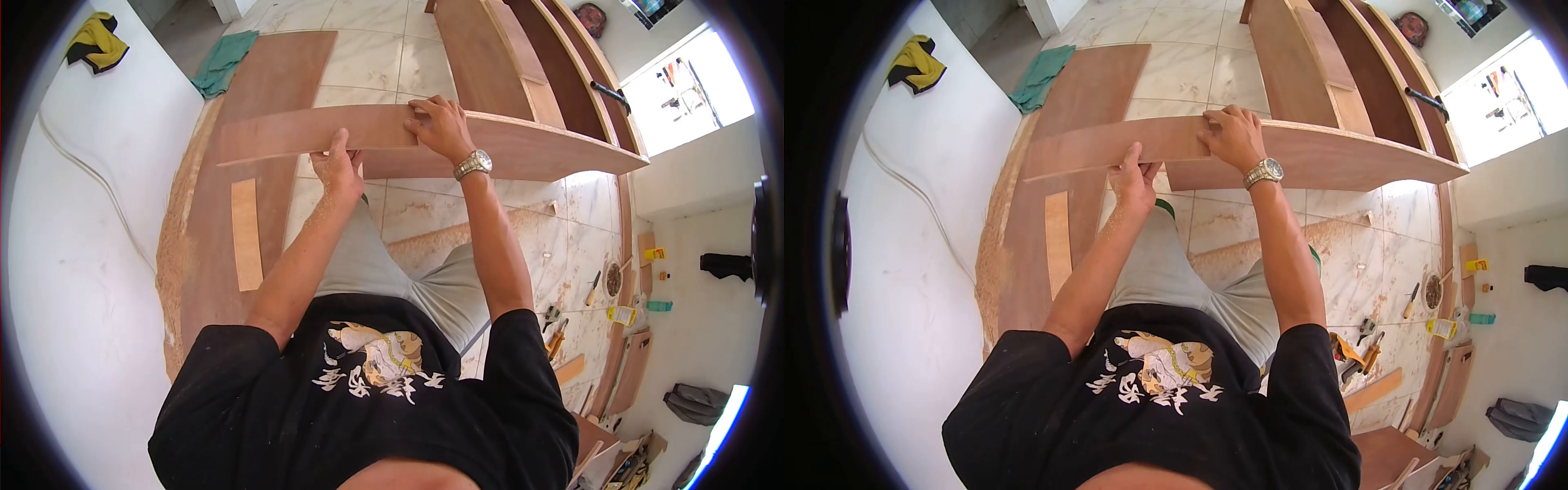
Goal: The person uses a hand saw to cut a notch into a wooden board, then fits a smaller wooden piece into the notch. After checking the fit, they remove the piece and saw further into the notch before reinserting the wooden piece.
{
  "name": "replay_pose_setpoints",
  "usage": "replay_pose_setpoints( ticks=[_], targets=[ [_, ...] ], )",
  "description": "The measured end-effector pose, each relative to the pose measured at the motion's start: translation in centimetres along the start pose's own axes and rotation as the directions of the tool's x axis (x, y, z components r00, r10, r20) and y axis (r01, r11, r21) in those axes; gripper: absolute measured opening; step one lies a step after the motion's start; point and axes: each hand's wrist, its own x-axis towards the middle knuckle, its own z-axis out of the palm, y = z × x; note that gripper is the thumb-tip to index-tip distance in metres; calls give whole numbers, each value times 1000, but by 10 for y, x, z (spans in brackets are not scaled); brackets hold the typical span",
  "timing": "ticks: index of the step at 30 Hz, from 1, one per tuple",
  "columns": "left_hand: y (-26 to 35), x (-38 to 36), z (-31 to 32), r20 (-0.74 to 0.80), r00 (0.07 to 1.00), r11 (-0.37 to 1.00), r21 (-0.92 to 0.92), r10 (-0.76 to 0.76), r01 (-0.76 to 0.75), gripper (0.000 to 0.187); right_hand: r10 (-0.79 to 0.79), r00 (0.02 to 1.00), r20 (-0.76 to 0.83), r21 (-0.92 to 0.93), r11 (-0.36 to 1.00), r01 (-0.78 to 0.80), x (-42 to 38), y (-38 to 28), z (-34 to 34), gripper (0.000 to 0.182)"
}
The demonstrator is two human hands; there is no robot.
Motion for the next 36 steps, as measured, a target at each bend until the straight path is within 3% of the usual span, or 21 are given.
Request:
replay_pose_setpoints(
  ticks=[5, 11, 14, 16, 17, 19, 20, 22, 25, 26, 28, 29, 32, 35, 36],
  targets=[
    [9, -6, 8, -51, 998, 998, 54, -38, 41, 55, 22, 997, 72, -31, 999, -20, 5, 2, -2, 47],
    [13, -6, 13, -117, 993, 992, 123, 20, -5, 47, 22, 994, 110, 2, 1000, -22, 10, 3, -1, 51],
    [15, -2, 6, 23, 1000, 995, 102, -1, -1, 54, 76, 978, 192, 6, 997, -78, 9, 2, -6, 52],
    [41, 11, -1, 151, 988, 971, 238, -42, 5, 53, 43, 982, 182, -23, 999, -40, 8, -2, -11, 53],
    [57, 21, -4, 214, 974, 951, 308, -69, 0, 53, 51, 984, 169, 130, 989, -73, 10, -3, -21, 54],
    [125, 21, 17, 419, 887, 831, 551, -193, -79, 55, 63, 984, 168, 421, 898, -129, 11, -3, -42, 55],
    [156, 20, 29, 488, 831, 746, 650, -269, -140, 56, 95, 991, 93, 481, 867, -128, 15, -9, -51, 55],
    [183, 45, 50, 520, 818, 463, 805, -247, -372, 57, 181, 983, -41, 608, 785, -119, 17, -26, -66, 56],
    [195, 72, 96, 656, 674, 603, 702, -340, -379, 57, 133, 970, -202, 618, 786, 21, 28, -36, -74, 69],
    [192, 75, 106, 588, 667, 590, 762, -458, -267, 59, 136, 957, -257, 600, 799, 47, 29, -36, -76, 76],
    [181, 84, 121, 438, 599, 518, 854, -670, -45, 63, 389, 898, -207, 764, 637, -100, 28, -25, -73, 87],
    [164, 116, 94, 626, 256, 675, 656, -736, 337, 58, 497, 853, -161, 831, 534, -154, 26, -14, -69, 93],
    [145, 79, 91, 572, -8, 410, 597, -820, 689, 59, 625, 781, -5, 967, 202, -155, 20, 26, -63, 100],
    [115, 71, 76, 567, -243, 214, 621, -787, 754, 68, 512, 858, 30, 938, 282, -201, 14, 49, -75, 82],
    [118, 69, 74, 569, -189, 255, 609, -801, 751, 70, 527, 848, 45, 923, 302, -237, 10, 57, -76, 76]
  ],
)
